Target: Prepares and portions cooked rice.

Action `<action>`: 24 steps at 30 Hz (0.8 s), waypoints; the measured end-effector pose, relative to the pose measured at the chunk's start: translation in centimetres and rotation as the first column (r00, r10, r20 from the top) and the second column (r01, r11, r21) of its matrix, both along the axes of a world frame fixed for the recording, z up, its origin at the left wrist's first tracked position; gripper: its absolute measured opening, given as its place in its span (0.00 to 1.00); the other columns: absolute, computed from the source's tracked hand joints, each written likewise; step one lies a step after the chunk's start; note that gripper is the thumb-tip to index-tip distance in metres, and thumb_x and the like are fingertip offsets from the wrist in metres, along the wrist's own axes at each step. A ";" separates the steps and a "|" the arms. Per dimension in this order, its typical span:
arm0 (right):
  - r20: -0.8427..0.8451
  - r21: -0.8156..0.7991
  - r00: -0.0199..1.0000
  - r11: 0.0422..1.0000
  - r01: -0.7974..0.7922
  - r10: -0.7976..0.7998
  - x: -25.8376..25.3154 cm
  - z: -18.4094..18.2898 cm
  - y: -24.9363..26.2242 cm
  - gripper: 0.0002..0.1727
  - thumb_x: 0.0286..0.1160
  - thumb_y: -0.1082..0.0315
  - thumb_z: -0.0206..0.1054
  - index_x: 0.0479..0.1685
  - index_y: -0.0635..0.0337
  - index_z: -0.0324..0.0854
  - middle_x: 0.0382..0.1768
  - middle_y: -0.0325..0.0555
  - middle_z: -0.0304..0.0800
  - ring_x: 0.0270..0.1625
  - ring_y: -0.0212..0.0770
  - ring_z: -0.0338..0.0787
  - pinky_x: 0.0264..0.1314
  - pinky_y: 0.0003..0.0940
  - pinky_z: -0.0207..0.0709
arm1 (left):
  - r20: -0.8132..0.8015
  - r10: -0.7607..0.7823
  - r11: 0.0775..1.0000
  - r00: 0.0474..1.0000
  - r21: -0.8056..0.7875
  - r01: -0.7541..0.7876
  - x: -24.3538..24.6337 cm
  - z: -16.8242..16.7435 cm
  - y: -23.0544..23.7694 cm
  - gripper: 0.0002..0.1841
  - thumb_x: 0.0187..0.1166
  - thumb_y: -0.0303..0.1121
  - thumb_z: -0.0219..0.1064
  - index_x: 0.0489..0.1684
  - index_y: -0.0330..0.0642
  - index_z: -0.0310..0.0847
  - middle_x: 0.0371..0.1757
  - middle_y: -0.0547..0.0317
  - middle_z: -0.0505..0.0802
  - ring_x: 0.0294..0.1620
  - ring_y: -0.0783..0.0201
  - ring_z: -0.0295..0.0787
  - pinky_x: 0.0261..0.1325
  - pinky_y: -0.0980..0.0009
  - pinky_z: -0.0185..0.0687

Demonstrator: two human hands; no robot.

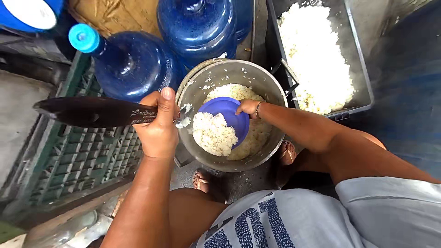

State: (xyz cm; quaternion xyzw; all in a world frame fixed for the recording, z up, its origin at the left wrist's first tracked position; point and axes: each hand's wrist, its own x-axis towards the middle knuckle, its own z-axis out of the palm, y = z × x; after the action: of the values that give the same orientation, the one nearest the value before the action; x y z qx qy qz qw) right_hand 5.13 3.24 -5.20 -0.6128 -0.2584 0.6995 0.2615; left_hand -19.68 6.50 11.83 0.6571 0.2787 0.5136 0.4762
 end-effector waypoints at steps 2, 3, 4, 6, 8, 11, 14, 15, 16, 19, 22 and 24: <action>-0.010 0.020 0.998 0.998 0.063 -0.063 1.2 1.6 0.1 0.29 0.67 0.82 0.64 0.73 0.61 0.74 0.56 0.59 0.88 0.50 0.49 0.91 0.50 0.49 0.88 | 0.011 0.010 1.000 1.000 -0.030 -0.010 -0.2 0.1 -0.1 0.16 0.87 0.38 0.62 0.22 0.63 0.73 0.16 0.80 0.75 0.18 0.76 0.71 0.28 0.75 0.72; -0.002 0.029 0.995 0.994 0.103 -0.103 1.8 2.3 0.0 0.29 0.66 0.82 0.64 0.72 0.61 0.75 0.54 0.59 0.89 0.49 0.50 0.92 0.48 0.50 0.88 | 0.009 0.012 0.999 1.000 -0.047 -0.011 -0.3 0.2 -0.1 0.16 0.87 0.39 0.62 0.21 0.63 0.72 0.16 0.79 0.74 0.17 0.76 0.70 0.27 0.76 0.72; 0.010 0.041 0.990 0.989 0.142 -0.143 2.5 3.1 -0.2 0.28 0.65 0.82 0.65 0.70 0.62 0.75 0.53 0.59 0.89 0.48 0.50 0.91 0.48 0.51 0.88 | 0.015 0.014 0.998 1.000 -0.062 -0.013 -0.4 0.1 0.0 0.17 0.87 0.40 0.62 0.21 0.62 0.71 0.15 0.78 0.74 0.16 0.75 0.69 0.26 0.76 0.71; 0.019 0.064 0.982 0.980 0.188 -0.190 4.0 5.0 -0.9 0.29 0.64 0.81 0.66 0.71 0.63 0.75 0.53 0.60 0.89 0.49 0.52 0.91 0.49 0.52 0.88 | 0.036 0.035 0.996 0.999 -0.083 -0.032 0.1 0.1 0.1 0.15 0.86 0.41 0.62 0.22 0.62 0.72 0.15 0.78 0.73 0.15 0.75 0.68 0.24 0.76 0.70; 0.024 0.098 0.971 0.967 0.234 -0.237 5.3 6.5 -2.1 0.28 0.63 0.80 0.68 0.69 0.63 0.76 0.50 0.60 0.89 0.47 0.51 0.91 0.46 0.51 0.88 | 0.074 0.057 0.992 0.996 -0.116 -0.049 0.9 0.1 0.1 0.15 0.85 0.38 0.63 0.22 0.61 0.74 0.14 0.78 0.73 0.14 0.76 0.68 0.24 0.77 0.71; 0.028 0.114 0.956 0.951 0.288 -0.293 6.5 9.8 -4.3 0.26 0.71 0.79 0.65 0.72 0.63 0.73 0.52 0.58 0.88 0.49 0.47 0.90 0.49 0.47 0.87 | 0.102 0.066 0.990 0.993 -0.134 -0.052 2.1 0.5 -0.3 0.16 0.84 0.34 0.62 0.19 0.61 0.73 0.12 0.80 0.73 0.13 0.79 0.67 0.22 0.80 0.68; -0.017 0.106 0.899 0.893 0.438 -0.438 7.4 12.6 -6.7 0.25 0.67 0.81 0.65 0.68 0.64 0.73 0.52 0.58 0.89 0.49 0.49 0.92 0.48 0.49 0.88 | 0.103 0.080 0.990 0.991 -0.124 -0.067 2.9 0.7 -0.7 0.16 0.83 0.33 0.61 0.19 0.61 0.73 0.13 0.81 0.73 0.13 0.79 0.68 0.22 0.81 0.69; -0.054 0.098 0.876 0.870 0.483 -0.480 7.7 13.4 -7.6 0.25 0.67 0.81 0.64 0.67 0.63 0.74 0.52 0.57 0.89 0.48 0.49 0.92 0.46 0.48 0.89 | 0.104 0.081 0.990 0.991 -0.123 -0.068 3.2 0.7 -0.8 0.16 0.83 0.32 0.61 0.19 0.60 0.74 0.13 0.80 0.74 0.13 0.79 0.69 0.22 0.81 0.71; -0.095 0.087 0.851 0.847 0.525 -0.517 8.0 14.1 -8.5 0.23 0.68 0.81 0.63 0.66 0.62 0.74 0.50 0.56 0.90 0.48 0.49 0.93 0.45 0.48 0.89 | 0.103 0.082 0.990 0.991 -0.125 -0.069 3.4 0.6 -1.0 0.17 0.83 0.32 0.61 0.19 0.60 0.74 0.12 0.81 0.75 0.13 0.79 0.69 0.22 0.81 0.72; -0.208 0.067 0.751 0.757 0.650 -0.627 8.8 15.5 -11.0 0.19 0.69 0.81 0.60 0.61 0.63 0.75 0.47 0.57 0.91 0.45 0.49 0.94 0.44 0.47 0.90 | 0.105 0.071 0.988 0.992 -0.146 -0.055 3.5 0.2 -1.3 0.17 0.83 0.33 0.61 0.17 0.61 0.74 0.12 0.80 0.75 0.13 0.79 0.69 0.22 0.81 0.71; -0.271 0.055 0.645 0.657 0.751 -0.714 9.8 17.0 -12.9 0.18 0.70 0.80 0.58 0.60 0.63 0.75 0.47 0.58 0.91 0.45 0.50 0.94 0.43 0.48 0.90 | 0.096 0.069 0.987 0.993 -0.154 -0.054 3.5 -0.3 -1.3 0.17 0.83 0.34 0.62 0.17 0.60 0.74 0.12 0.80 0.74 0.12 0.78 0.68 0.21 0.80 0.71; -0.300 0.056 0.578 0.591 0.805 -0.759 10.9 17.7 -13.9 0.18 0.71 0.79 0.57 0.61 0.63 0.74 0.48 0.59 0.91 0.46 0.51 0.94 0.44 0.49 0.90 | 0.091 0.071 0.987 0.993 -0.152 -0.057 3.5 -0.4 -1.3 0.17 0.83 0.34 0.62 0.16 0.60 0.74 0.11 0.80 0.74 0.12 0.79 0.68 0.21 0.81 0.70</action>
State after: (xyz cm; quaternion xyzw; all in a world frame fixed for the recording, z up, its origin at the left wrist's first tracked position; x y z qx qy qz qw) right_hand 16.00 -10.61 12.46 -0.5454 0.0099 0.5536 0.6293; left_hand -16.20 5.20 11.46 0.5849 0.3139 0.5374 0.5202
